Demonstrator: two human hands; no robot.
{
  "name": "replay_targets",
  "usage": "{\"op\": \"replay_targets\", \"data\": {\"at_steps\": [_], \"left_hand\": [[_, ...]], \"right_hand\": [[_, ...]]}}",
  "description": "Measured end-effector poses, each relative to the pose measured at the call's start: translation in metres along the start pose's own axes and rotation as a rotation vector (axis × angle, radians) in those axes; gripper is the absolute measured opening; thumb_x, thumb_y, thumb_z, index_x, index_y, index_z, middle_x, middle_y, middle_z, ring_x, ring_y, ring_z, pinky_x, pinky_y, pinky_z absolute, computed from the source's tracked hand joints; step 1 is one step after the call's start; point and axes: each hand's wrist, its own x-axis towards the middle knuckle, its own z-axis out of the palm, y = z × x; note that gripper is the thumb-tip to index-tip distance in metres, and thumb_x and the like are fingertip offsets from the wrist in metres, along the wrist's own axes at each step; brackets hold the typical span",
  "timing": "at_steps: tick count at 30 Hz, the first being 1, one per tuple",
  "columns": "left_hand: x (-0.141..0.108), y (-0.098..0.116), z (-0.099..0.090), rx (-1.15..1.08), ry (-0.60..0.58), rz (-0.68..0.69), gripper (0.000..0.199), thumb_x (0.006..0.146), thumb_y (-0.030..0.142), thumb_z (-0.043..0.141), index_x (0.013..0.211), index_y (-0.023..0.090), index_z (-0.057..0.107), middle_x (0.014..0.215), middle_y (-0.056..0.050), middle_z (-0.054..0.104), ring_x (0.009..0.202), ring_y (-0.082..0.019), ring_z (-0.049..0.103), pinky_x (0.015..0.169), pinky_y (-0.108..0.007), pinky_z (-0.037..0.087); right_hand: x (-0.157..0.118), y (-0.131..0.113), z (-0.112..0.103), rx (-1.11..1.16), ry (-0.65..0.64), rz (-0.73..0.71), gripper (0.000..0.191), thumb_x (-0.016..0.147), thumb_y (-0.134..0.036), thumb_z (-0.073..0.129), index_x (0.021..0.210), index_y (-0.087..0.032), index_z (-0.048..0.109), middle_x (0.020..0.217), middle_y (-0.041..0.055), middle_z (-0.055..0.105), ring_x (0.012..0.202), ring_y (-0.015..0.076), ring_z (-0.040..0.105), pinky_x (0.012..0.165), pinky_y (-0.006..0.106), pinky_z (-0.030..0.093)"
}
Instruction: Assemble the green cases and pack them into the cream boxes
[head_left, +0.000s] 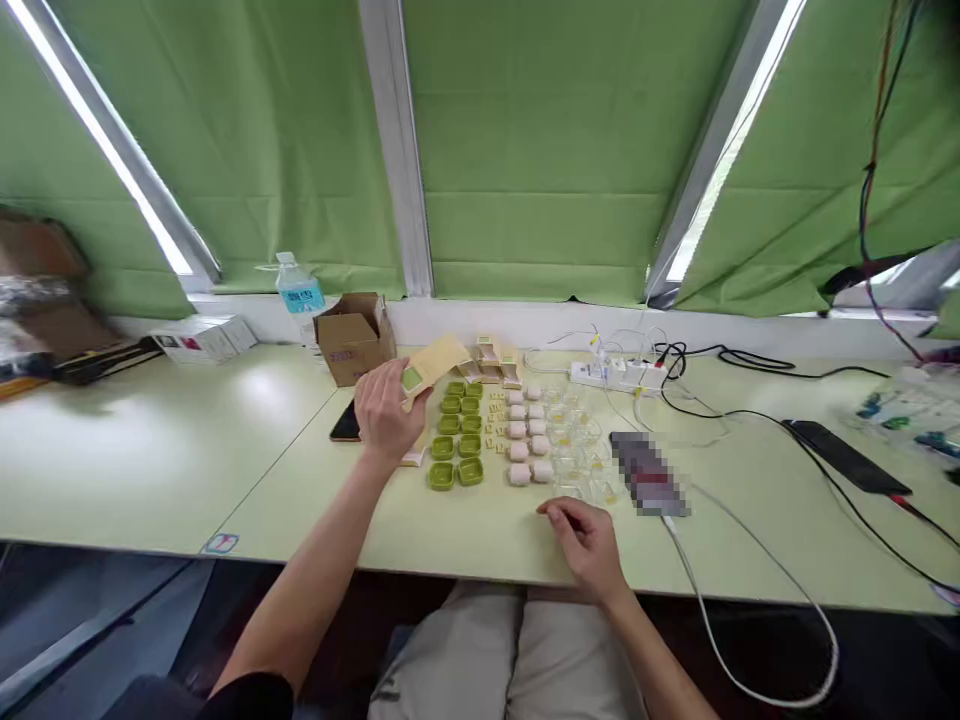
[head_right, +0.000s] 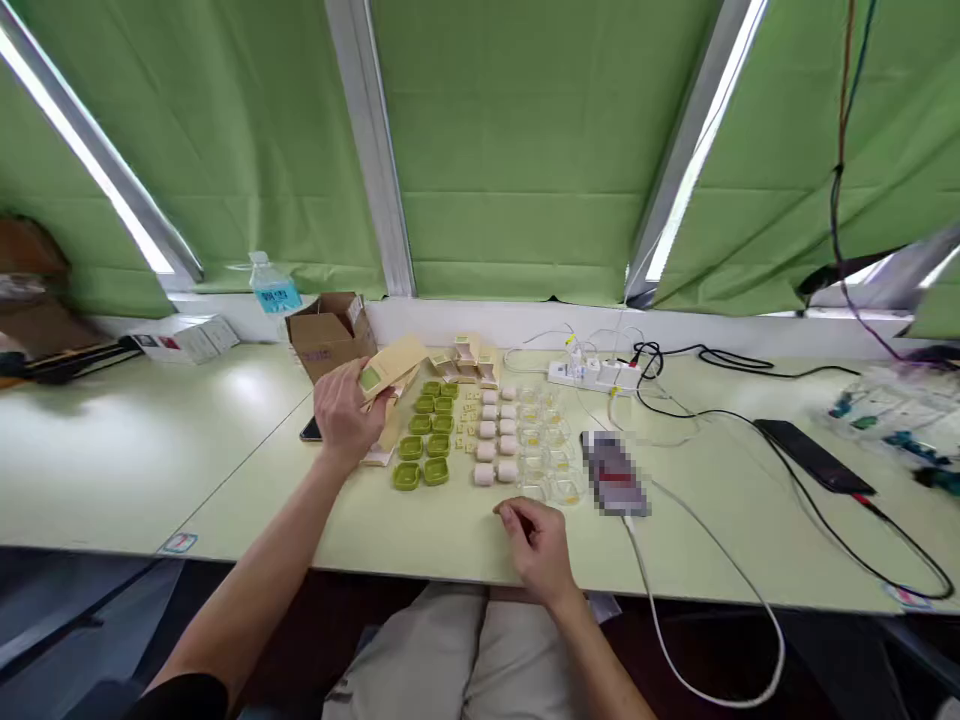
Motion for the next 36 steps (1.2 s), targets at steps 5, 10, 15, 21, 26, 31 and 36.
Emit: {"op": "replay_targets", "data": {"at_steps": [5, 10, 15, 21, 26, 31, 36], "left_hand": [[0.023, 0.054, 0.049, -0.149, 0.028, -0.229, 0.057, 0.094, 0.048, 0.077, 0.136, 0.018, 0.054, 0.136, -0.022, 0.068, 0.126, -0.037, 0.07, 0.102, -0.049, 0.057], [0.018, 0.083, 0.063, -0.263, 0.048, -0.252, 0.058, 0.095, 0.048, 0.078, 0.135, 0.017, 0.049, 0.14, -0.024, 0.063, 0.133, -0.038, 0.067, 0.102, -0.051, 0.059], [-0.003, 0.08, 0.057, -0.263, -0.021, -0.223, 0.06, 0.099, 0.048, 0.074, 0.144, 0.018, 0.049, 0.146, -0.024, 0.069, 0.135, -0.036, 0.071, 0.102, -0.049, 0.061], [-0.012, 0.077, 0.055, -0.24, -0.097, -0.205, 0.071, 0.098, 0.056, 0.076, 0.154, 0.02, 0.052, 0.149, -0.02, 0.072, 0.136, -0.038, 0.072, 0.105, -0.049, 0.061], [-0.013, 0.084, 0.056, -0.258, -0.1, -0.218, 0.076, 0.097, 0.058, 0.078, 0.157, 0.021, 0.05, 0.15, -0.02, 0.072, 0.136, -0.039, 0.072, 0.103, -0.049, 0.062], [-0.018, 0.097, 0.053, -0.295, -0.13, -0.214, 0.076, 0.098, 0.053, 0.077, 0.16, 0.023, 0.045, 0.152, -0.02, 0.07, 0.137, -0.039, 0.071, 0.103, -0.052, 0.062], [-0.02, 0.097, 0.043, -0.521, -0.289, -0.095, 0.086, 0.096, 0.038, 0.075, 0.17, 0.023, 0.033, 0.166, -0.021, 0.056, 0.148, -0.038, 0.063, 0.105, -0.051, 0.063]], "right_hand": [[0.061, -0.023, 0.018, -0.002, 0.011, -0.072, 0.03, 0.103, -0.039, 0.067, 0.124, -0.022, 0.079, 0.092, 0.0057, 0.075, 0.074, 0.0188, 0.069, 0.064, 0.029, 0.056], [0.112, -0.059, 0.034, 0.036, 0.075, -0.184, 0.026, 0.106, -0.034, 0.061, 0.124, -0.023, 0.076, 0.089, 0.0025, 0.069, 0.07, 0.0152, 0.062, 0.065, 0.029, 0.053], [0.144, -0.051, 0.033, 0.12, 0.23, -0.149, 0.026, 0.106, -0.042, 0.063, 0.113, -0.021, 0.077, 0.081, 0.0018, 0.067, 0.064, 0.0145, 0.058, 0.058, 0.028, 0.047], [0.164, -0.021, 0.042, 0.069, 0.21, -0.25, 0.025, 0.106, -0.041, 0.062, 0.119, -0.024, 0.073, 0.088, 0.0034, 0.071, 0.071, 0.0167, 0.063, 0.065, 0.031, 0.053], [0.159, -0.021, 0.05, 0.005, -0.03, -0.298, 0.05, 0.11, -0.042, 0.06, 0.158, -0.033, 0.051, 0.131, 0.01, 0.074, 0.113, 0.0258, 0.071, 0.091, 0.042, 0.062], [0.153, -0.024, 0.055, -0.06, -0.236, -0.353, 0.055, 0.112, -0.044, 0.056, 0.166, -0.038, 0.046, 0.161, 0.0108, 0.059, 0.132, 0.03, 0.064, 0.117, 0.056, 0.052], [0.152, -0.022, 0.039, 0.194, -0.273, -0.253, 0.056, 0.108, -0.05, 0.065, 0.16, -0.035, 0.052, 0.161, 0.0108, 0.058, 0.131, 0.0291, 0.065, 0.114, 0.05, 0.056]]}}
